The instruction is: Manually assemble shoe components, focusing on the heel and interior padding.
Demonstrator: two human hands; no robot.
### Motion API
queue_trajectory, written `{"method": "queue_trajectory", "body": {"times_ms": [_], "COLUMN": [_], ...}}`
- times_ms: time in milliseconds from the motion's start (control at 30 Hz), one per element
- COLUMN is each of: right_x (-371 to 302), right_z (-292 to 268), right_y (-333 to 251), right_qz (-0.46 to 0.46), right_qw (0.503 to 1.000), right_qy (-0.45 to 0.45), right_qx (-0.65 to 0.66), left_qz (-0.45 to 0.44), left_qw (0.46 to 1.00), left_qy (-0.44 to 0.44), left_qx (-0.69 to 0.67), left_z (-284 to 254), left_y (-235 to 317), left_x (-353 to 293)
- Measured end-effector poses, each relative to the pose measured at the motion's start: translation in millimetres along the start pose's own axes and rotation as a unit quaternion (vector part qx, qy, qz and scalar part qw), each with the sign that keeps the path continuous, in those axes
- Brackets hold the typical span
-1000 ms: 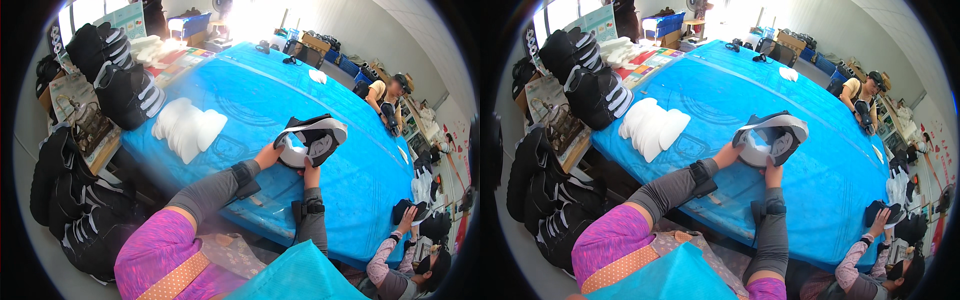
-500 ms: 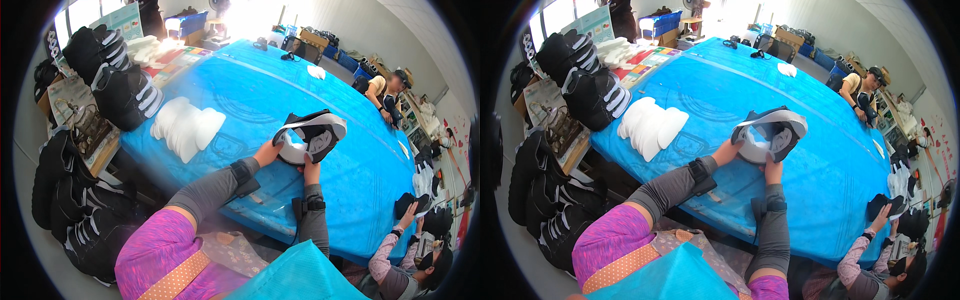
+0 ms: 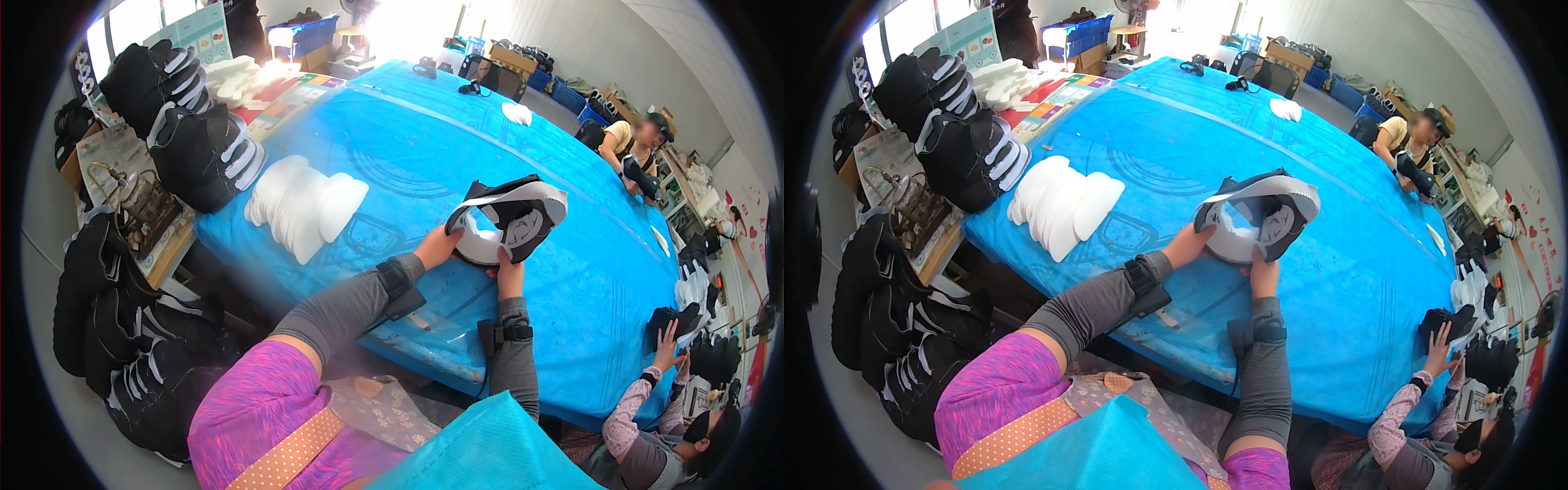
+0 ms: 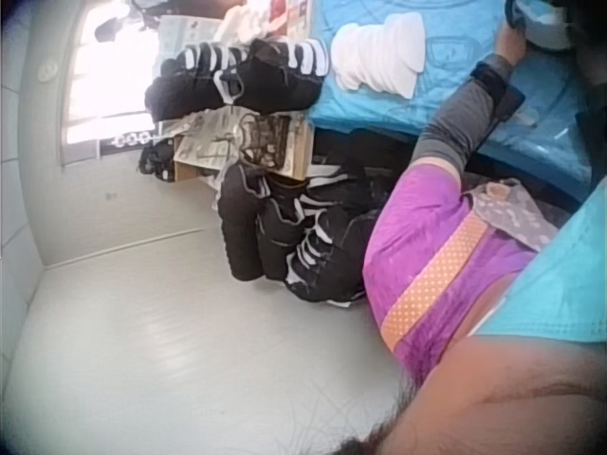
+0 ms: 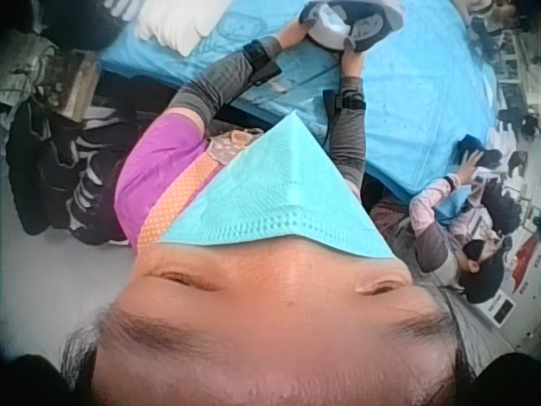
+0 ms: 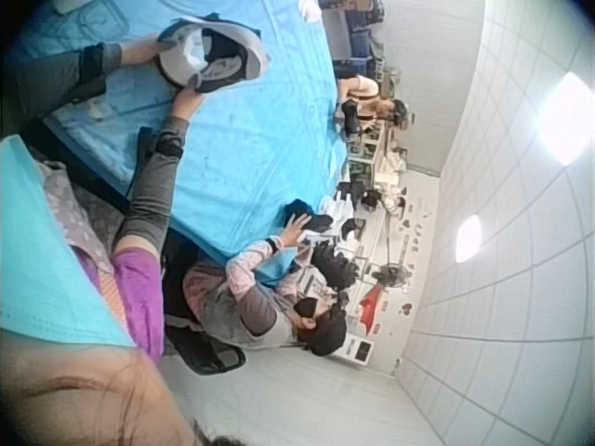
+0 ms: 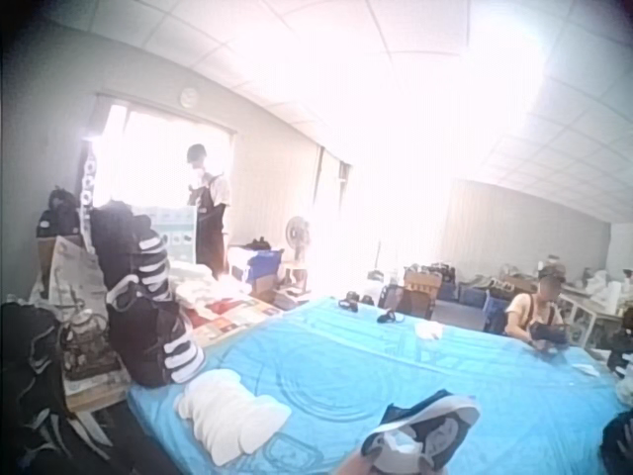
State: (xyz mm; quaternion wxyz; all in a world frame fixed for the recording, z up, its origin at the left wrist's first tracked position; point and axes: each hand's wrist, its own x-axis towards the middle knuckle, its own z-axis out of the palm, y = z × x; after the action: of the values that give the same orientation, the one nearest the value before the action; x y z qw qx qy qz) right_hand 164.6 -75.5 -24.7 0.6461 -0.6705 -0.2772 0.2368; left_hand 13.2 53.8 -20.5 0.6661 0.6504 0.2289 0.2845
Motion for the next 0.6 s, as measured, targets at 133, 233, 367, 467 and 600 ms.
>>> {"method": "queue_trajectory", "body": {"times_ms": [133,233,367,467,600], "right_x": [0,0,-1,-2,-3], "right_z": [3,0,0,2,2], "right_y": [-1,0,-2,-4,-5], "right_qz": [0.002,0.0,-0.006,-0.005,0.0], "right_qw": [1.0,1.0,1.0,1.0,1.0], "right_qy": [-0.001,-0.001,0.005,0.006,0.011], "right_qx": [0.001,-0.009,-0.006,-0.005,-0.005], "left_qz": [0.003,-0.001,-0.012,-0.005,-0.011], "left_qw": [1.0,1.0,1.0,1.0,1.0], "left_qy": [0.006,0.003,-0.003,-0.006,-0.004], "left_qx": [-0.011,0.0,-0.01,-0.007,-0.001], "left_z": [-4,-1,0,-2,-2], "left_y": [-2,2,9,9,9], "left_x": [1,-1,-4,-5,-4]}}
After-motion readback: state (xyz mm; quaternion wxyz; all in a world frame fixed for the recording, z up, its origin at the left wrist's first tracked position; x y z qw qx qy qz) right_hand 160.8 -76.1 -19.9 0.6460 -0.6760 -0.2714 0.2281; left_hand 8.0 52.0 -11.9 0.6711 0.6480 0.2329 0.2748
